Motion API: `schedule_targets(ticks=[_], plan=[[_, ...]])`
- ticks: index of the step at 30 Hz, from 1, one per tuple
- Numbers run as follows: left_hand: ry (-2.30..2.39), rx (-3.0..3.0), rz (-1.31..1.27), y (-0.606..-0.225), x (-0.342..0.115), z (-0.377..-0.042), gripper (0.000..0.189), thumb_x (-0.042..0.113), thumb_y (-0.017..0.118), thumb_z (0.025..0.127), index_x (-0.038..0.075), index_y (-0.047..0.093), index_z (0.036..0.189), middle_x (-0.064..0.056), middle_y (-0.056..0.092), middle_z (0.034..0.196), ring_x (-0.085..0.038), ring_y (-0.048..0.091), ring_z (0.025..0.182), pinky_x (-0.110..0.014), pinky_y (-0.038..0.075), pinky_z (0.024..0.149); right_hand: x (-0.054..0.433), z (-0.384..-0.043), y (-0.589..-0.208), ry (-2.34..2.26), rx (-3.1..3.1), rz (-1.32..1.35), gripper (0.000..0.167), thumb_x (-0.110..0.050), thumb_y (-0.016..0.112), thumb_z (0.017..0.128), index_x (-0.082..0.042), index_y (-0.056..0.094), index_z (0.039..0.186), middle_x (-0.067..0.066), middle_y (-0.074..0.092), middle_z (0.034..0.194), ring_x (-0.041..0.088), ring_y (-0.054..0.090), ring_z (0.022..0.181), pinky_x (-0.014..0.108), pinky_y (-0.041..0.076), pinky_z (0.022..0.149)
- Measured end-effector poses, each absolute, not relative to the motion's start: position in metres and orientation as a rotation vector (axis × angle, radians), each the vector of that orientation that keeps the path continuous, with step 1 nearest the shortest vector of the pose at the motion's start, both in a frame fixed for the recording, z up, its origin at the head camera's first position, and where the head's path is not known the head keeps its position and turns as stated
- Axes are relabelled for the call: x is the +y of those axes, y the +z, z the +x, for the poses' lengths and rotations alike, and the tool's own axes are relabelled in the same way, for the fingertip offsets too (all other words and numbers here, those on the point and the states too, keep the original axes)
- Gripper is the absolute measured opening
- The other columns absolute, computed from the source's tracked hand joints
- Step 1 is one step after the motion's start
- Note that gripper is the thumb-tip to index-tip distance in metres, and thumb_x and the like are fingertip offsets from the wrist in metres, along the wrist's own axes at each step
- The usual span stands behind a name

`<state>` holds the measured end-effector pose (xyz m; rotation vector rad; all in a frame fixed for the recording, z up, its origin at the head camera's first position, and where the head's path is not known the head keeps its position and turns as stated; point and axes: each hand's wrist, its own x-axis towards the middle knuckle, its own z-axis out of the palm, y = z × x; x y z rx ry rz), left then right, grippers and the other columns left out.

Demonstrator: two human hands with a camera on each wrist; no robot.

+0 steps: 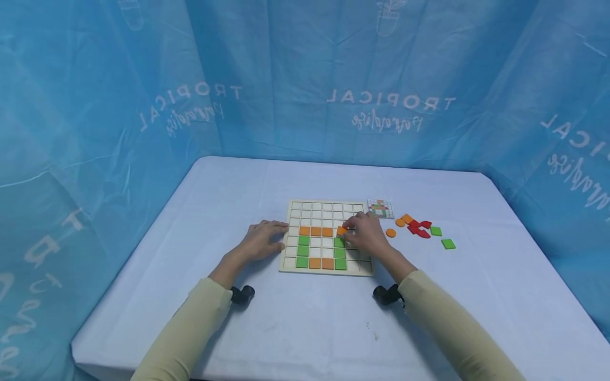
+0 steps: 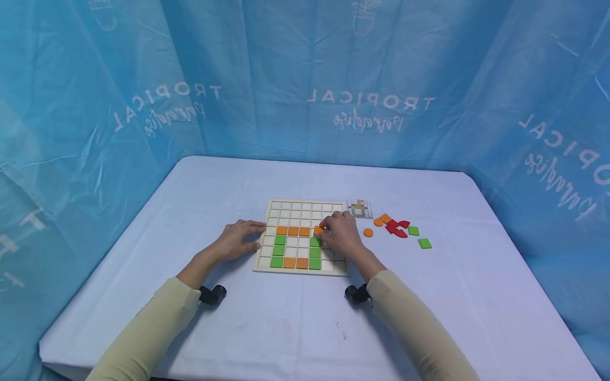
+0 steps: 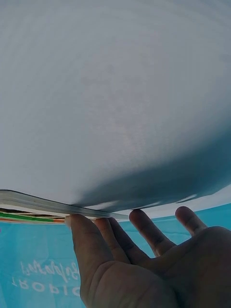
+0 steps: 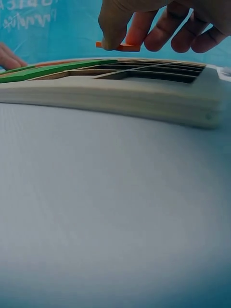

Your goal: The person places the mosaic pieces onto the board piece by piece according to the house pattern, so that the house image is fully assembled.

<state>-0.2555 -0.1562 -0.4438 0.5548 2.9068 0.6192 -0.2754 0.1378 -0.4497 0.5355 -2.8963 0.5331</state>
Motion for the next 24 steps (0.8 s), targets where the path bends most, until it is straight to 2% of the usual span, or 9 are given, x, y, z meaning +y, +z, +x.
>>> schedule_targets(ticks=[24], plan=[[0.625,2.902,0.543,-0.4431,-0.155,-0.2551,0.051,0.025,0.068,0.09,0.01,0.055,0.137,-0.003,0.048,0.143,-0.025,0.039,0.131,-0.048,0.025,0.106,0.1311,-0.2853,-0.4531,0.549,-2.975,0.58,0.024,-0.022,0.073,0.085,-0.01,0.074,0.105,0.001,0.066,0.096,0.02,0.05,0.093,0.038,0.04,0.082]])
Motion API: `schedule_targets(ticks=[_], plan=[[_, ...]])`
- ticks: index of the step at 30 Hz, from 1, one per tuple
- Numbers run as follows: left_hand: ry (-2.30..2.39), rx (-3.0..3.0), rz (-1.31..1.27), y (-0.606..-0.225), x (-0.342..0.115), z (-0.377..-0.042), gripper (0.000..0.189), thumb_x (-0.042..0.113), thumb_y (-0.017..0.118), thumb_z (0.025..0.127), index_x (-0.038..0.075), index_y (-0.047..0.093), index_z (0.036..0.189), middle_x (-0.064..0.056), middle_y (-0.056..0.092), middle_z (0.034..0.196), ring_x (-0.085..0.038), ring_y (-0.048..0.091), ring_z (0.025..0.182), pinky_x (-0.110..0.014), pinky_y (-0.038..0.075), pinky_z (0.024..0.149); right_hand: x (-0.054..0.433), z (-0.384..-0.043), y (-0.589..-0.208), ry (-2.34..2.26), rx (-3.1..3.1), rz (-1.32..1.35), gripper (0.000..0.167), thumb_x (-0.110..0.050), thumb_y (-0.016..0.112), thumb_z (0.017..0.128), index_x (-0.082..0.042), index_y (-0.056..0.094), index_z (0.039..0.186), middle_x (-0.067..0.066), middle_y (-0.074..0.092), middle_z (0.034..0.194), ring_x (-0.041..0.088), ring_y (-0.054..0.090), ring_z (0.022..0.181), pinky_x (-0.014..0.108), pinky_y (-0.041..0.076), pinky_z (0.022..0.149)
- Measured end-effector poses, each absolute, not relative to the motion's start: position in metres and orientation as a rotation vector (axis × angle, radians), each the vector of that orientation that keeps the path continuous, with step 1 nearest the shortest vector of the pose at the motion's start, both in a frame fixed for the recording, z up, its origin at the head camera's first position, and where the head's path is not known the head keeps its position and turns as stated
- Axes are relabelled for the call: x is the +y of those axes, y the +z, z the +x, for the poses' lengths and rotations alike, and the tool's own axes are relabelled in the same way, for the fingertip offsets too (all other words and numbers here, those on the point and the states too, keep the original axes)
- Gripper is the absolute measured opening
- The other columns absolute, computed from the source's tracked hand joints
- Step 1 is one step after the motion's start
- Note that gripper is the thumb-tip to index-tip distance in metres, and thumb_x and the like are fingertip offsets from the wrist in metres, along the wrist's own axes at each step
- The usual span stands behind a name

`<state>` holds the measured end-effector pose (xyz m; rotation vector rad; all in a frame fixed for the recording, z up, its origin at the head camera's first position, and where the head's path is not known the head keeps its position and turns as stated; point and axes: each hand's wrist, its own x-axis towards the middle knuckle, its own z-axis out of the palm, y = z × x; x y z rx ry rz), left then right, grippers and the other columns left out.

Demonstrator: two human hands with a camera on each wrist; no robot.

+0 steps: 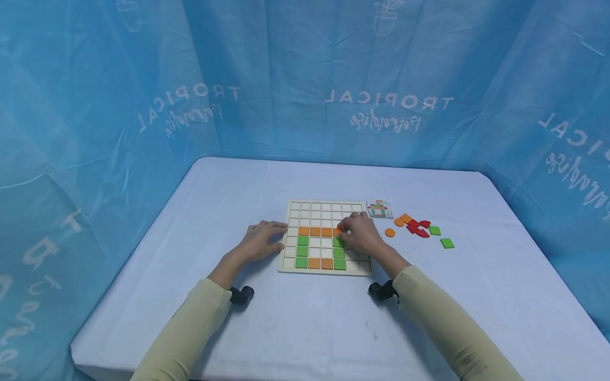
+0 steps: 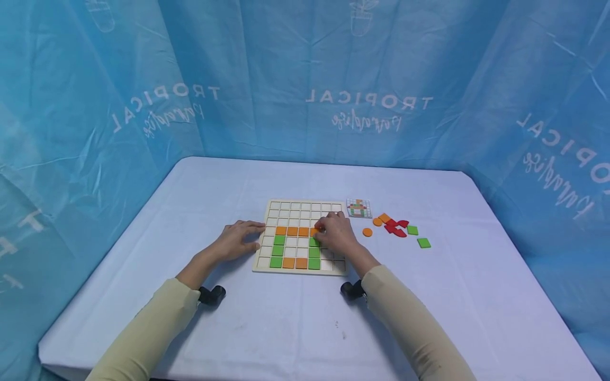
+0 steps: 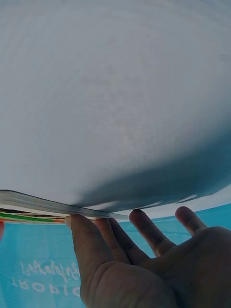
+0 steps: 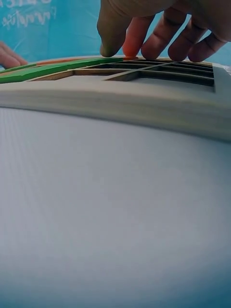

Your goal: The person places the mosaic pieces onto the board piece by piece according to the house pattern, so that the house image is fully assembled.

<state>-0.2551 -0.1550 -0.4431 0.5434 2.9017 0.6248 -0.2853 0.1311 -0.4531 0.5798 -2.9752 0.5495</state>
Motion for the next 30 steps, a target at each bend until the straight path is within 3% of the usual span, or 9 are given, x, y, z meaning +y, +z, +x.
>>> schedule_targets(ticks=[10,16,30], plan=[[0.638,2.899,0.566,-0.445,-0.156,-0.255,0.051,0.025,0.068,0.09,0.01,0.054,0.137,-0.003,0.048,0.143,-0.026,0.038,0.132,-0.048,0.024,0.107,0.15,-0.275,-0.448,0.682,-2.934,0.48,0.027,-0.021,0.073,0.085,-0.005,0.073,0.108,0.007,0.064,0.097,0.025,0.052,0.094,0.045,0.04,0.087],[0.621,2.908,0.58,-0.444,-0.157,-0.256,0.05,0.024,0.068,0.091,0.009,0.054,0.137,-0.003,0.048,0.143,-0.027,0.038,0.132,-0.049,0.025,0.106,0.198,-0.269,-0.448,0.79,-2.925,0.252,0.033,-0.022,0.074,0.084,-0.003,0.07,0.112,0.014,0.061,0.107,0.03,0.047,0.101,0.044,0.043,0.08],[0.597,2.905,0.581,-0.442,-0.156,-0.256,0.05,0.025,0.067,0.091,0.009,0.054,0.137,-0.004,0.047,0.143,-0.028,0.038,0.132,-0.05,0.025,0.106,0.302,-0.261,-0.449,0.655,-2.935,-0.083,0.039,-0.018,0.074,0.084,0.006,0.064,0.113,0.025,0.052,0.105,0.041,0.042,0.102,0.051,0.041,0.076]])
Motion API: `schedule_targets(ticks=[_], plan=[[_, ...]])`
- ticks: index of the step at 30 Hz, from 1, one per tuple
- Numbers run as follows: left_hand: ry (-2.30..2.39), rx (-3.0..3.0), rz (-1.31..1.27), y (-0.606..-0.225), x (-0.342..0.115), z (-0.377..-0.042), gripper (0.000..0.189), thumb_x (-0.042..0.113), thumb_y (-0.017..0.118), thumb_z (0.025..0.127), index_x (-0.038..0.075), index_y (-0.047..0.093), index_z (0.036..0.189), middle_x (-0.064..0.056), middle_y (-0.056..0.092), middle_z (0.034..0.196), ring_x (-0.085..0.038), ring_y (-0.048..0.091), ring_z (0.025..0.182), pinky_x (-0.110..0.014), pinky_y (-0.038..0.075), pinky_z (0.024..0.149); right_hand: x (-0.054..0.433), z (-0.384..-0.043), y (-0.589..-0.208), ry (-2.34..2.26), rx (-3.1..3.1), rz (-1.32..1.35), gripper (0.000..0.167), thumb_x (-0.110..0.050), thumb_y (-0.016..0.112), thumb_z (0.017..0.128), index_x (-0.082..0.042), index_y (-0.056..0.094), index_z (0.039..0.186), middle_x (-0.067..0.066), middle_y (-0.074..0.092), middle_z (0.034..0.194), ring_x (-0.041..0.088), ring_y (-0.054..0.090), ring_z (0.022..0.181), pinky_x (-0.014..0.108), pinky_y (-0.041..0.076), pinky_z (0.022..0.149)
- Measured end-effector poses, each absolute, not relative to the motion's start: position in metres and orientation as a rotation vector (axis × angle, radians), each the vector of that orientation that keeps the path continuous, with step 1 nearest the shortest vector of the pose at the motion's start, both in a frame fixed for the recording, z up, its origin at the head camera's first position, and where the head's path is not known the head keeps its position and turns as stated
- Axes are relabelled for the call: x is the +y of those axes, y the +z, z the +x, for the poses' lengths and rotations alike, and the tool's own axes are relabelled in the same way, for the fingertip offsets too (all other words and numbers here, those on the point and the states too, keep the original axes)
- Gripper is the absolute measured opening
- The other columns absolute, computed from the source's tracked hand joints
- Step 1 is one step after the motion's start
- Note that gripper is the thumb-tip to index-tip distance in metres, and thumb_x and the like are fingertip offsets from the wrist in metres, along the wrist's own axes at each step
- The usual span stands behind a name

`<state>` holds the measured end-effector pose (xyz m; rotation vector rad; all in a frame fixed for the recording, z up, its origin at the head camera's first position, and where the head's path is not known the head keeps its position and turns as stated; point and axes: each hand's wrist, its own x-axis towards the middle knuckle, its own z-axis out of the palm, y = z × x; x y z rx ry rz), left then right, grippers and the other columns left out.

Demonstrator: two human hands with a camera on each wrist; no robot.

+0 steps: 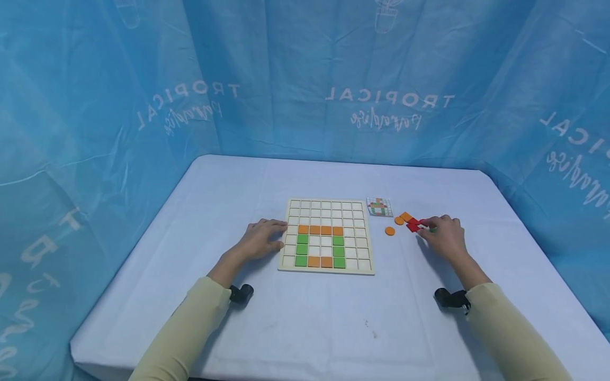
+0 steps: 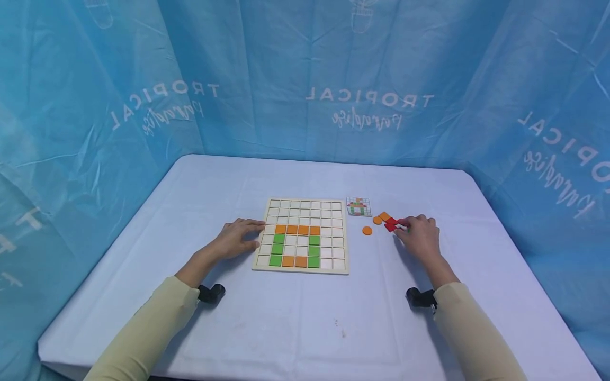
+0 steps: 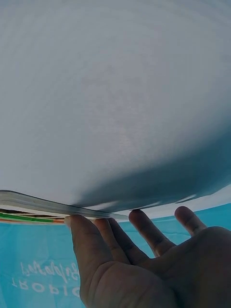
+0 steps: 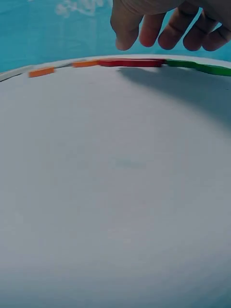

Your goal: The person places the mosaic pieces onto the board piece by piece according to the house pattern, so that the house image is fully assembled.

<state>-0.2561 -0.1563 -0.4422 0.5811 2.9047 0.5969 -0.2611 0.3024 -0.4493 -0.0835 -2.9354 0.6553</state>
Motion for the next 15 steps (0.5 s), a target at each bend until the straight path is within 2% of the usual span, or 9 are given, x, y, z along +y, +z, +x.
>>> schedule_targets(ticks=[8,15], plan=[[0.626,2.893,0.568,-0.444,-0.157,-0.255,0.051,0.025,0.067,0.091,0.009,0.054,0.137,-0.005,0.047,0.144,-0.029,0.036,0.134,-0.05,0.024,0.107,0.32,-0.27,-0.453,0.617,-2.915,-0.149,0.041,-0.015,0.073,0.083,0.009,0.061,0.115,0.028,0.05,0.107,0.045,0.039,0.104,0.057,0.037,0.081],[0.619,2.899,0.577,-0.443,-0.157,-0.255,0.051,0.025,0.067,0.091,0.009,0.054,0.137,-0.005,0.047,0.144,-0.028,0.037,0.133,-0.049,0.025,0.106,0.322,-0.282,-0.454,0.604,-2.97,-0.211,0.043,-0.015,0.074,0.082,0.009,0.06,0.115,0.028,0.05,0.107,0.045,0.039,0.105,0.056,0.038,0.082]])
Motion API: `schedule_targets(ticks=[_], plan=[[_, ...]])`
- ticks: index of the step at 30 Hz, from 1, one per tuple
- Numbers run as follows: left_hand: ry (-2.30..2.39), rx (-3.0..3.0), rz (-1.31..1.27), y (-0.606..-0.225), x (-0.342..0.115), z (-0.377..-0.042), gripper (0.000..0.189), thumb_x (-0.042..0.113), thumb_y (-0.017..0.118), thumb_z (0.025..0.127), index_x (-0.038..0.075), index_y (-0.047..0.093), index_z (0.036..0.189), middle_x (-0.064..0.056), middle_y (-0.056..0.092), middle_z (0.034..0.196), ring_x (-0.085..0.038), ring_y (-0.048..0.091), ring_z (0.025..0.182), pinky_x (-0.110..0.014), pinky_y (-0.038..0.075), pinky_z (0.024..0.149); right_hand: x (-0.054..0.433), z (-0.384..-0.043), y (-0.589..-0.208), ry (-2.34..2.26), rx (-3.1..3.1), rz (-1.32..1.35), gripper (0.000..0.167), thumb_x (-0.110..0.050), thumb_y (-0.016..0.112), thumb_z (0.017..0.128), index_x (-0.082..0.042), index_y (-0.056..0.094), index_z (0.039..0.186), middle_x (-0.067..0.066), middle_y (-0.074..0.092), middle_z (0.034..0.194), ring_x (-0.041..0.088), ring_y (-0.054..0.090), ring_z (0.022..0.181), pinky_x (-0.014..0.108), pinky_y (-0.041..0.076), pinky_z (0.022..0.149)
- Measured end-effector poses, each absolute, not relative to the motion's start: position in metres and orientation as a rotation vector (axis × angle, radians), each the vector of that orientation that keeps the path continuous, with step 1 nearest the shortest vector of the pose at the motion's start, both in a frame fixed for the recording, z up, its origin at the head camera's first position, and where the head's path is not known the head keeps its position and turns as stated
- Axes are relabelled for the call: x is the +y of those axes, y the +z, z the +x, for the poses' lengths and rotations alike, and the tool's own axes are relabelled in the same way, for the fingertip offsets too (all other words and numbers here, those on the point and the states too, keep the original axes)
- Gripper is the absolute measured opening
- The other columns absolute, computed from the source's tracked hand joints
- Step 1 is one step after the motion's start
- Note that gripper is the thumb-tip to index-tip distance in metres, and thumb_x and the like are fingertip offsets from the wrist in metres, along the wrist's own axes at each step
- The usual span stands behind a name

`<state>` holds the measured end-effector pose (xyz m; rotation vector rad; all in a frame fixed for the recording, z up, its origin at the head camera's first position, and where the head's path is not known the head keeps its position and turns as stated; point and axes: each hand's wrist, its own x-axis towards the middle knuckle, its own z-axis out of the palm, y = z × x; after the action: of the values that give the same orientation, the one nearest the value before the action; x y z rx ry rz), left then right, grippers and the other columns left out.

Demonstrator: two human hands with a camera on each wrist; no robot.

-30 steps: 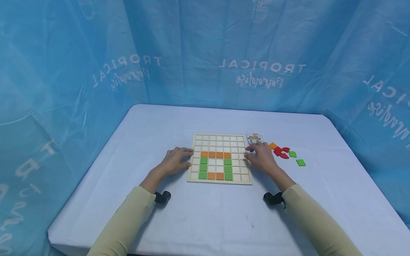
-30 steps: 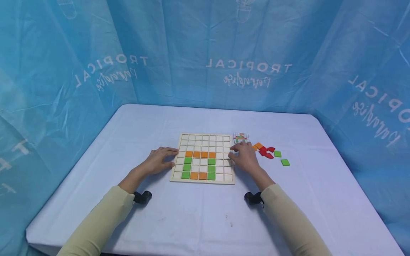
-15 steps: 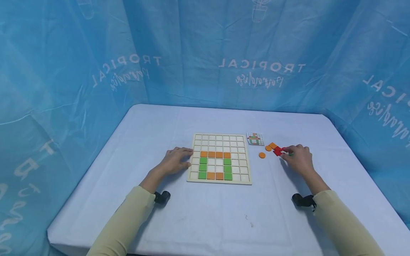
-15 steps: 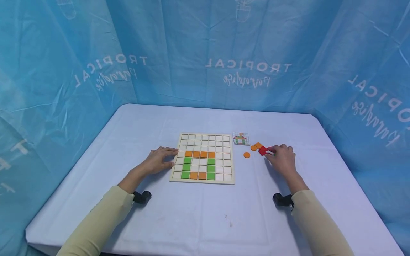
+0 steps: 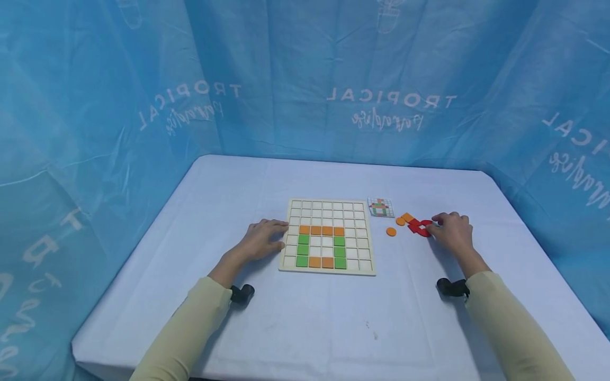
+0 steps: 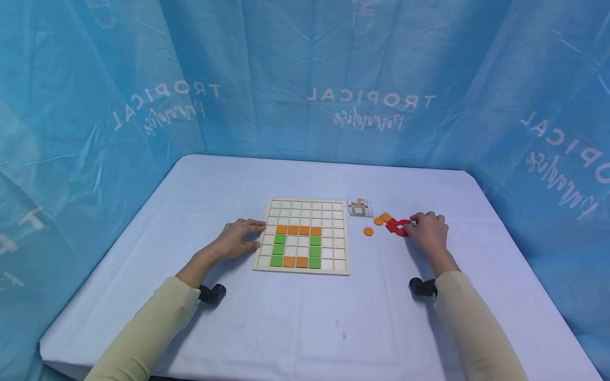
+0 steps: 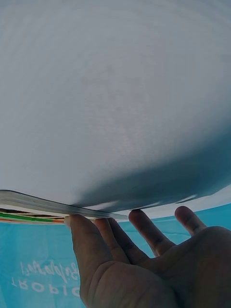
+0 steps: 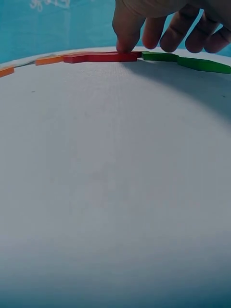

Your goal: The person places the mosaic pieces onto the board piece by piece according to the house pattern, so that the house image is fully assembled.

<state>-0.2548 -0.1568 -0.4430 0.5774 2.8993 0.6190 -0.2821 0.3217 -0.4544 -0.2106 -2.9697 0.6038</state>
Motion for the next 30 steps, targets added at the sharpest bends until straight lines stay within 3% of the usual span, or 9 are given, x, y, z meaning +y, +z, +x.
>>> schedule_targets(ticks=[13,30], plan=[[0.602,2.904,0.577,-0.4415,-0.1562,-0.2539,0.051,0.024,0.068,0.091,0.009,0.054,0.137,-0.005,0.047,0.143,-0.028,0.039,0.132,-0.049,0.027,0.105,0.3252,-0.2882,-0.4557,0.639,-3.015,-0.23,0.034,-0.014,0.067,0.088,0.008,0.062,0.112,0.025,0.052,0.103,0.041,0.04,0.101,0.051,0.04,0.078],[0.592,2.905,0.564,-0.441,-0.1568,-0.2543,0.051,0.025,0.068,0.09,0.01,0.054,0.137,-0.005,0.047,0.143,-0.028,0.039,0.132,-0.049,0.027,0.105,0.3281,-0.2849,-0.458,0.674,-2.968,-0.193,0.038,-0.016,0.072,0.085,0.01,0.062,0.112,0.025,0.051,0.102,0.041,0.04,0.1,0.047,0.044,0.071]])
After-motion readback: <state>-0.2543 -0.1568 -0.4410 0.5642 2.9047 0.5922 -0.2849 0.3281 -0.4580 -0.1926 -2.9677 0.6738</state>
